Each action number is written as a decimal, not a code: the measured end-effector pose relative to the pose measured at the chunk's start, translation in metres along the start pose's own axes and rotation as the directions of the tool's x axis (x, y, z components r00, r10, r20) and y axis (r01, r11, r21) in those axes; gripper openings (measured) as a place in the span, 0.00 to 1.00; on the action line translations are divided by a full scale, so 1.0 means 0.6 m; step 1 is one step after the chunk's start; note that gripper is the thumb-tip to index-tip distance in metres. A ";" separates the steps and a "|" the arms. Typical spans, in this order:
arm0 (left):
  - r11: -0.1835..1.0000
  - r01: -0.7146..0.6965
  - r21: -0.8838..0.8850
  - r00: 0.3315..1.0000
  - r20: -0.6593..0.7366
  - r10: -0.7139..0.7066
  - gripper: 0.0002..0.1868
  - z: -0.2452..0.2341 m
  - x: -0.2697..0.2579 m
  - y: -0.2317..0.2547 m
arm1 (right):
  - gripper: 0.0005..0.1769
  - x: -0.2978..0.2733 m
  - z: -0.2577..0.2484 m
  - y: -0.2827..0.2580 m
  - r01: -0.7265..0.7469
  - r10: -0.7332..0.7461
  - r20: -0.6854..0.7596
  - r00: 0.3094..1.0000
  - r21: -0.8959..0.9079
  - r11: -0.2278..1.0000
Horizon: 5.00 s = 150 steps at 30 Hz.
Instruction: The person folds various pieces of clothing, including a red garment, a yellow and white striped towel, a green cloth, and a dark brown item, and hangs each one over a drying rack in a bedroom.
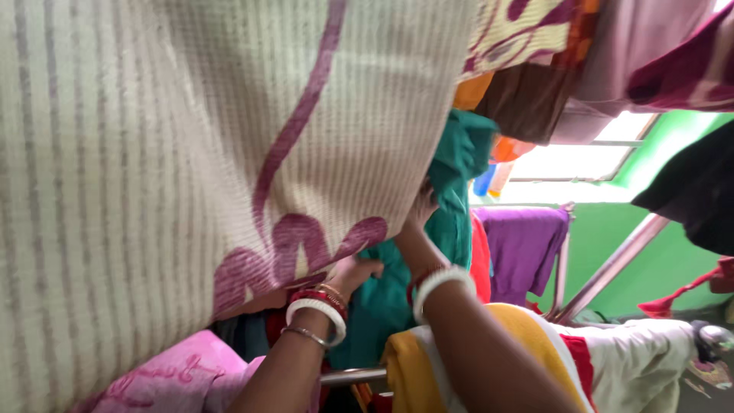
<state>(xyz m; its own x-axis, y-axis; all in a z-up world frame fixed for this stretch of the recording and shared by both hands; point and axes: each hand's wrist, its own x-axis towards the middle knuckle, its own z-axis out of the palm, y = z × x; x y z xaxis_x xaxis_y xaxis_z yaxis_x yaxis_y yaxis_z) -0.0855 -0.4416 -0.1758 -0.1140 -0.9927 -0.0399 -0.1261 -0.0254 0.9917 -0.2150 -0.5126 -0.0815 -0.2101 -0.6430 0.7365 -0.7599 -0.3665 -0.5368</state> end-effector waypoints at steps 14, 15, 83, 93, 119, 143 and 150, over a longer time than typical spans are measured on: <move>0.671 -0.621 0.407 0.784 0.336 0.522 0.26 0.030 -0.083 0.080 | 0.38 0.119 0.127 0.055 -0.252 0.312 0.496 0.811 -0.186 0.950; 0.605 -0.678 0.416 0.734 0.408 0.543 0.27 0.034 -0.093 0.090 | 0.38 0.141 0.131 0.061 -0.243 0.304 0.495 0.814 -0.185 0.952; 0.671 -0.614 0.416 0.783 0.214 0.584 0.56 0.200 -0.685 0.450 | 0.26 -0.231 -0.884 -0.358 0.270 -0.279 0.447 0.850 0.085 0.959; 0.582 -0.742 0.334 0.671 0.384 0.635 0.54 0.291 -0.853 0.534 | 0.25 -0.328 -1.109 -0.419 0.149 -0.107 0.293 0.950 -0.127 0.981; 0.401 -0.903 -0.153 0.204 0.669 0.714 0.51 0.783 -1.521 0.584 | 0.22 -0.829 -1.866 -0.476 -0.190 0.114 -0.181 0.977 -0.492 0.850; 0.344 -0.764 -0.546 -0.176 0.689 0.703 0.46 0.918 -2.264 0.609 | 0.22 -1.346 -2.352 -0.849 -0.449 0.150 -0.455 0.878 -0.672 0.589; 0.348 -0.665 -0.661 -0.308 0.668 0.678 0.48 1.012 -2.338 0.618 | 0.21 -1.393 -2.420 -0.854 -0.602 0.173 -0.597 0.784 -0.660 0.449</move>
<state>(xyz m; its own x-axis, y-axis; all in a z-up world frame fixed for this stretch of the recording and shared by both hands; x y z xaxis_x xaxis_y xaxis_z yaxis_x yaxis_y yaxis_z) -0.5707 1.0133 0.1738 -0.7082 0.3676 0.6028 0.6829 0.5733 0.4527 -0.5432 1.1890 0.1756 -0.6631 -0.1661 0.7299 -0.6211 0.6663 -0.4126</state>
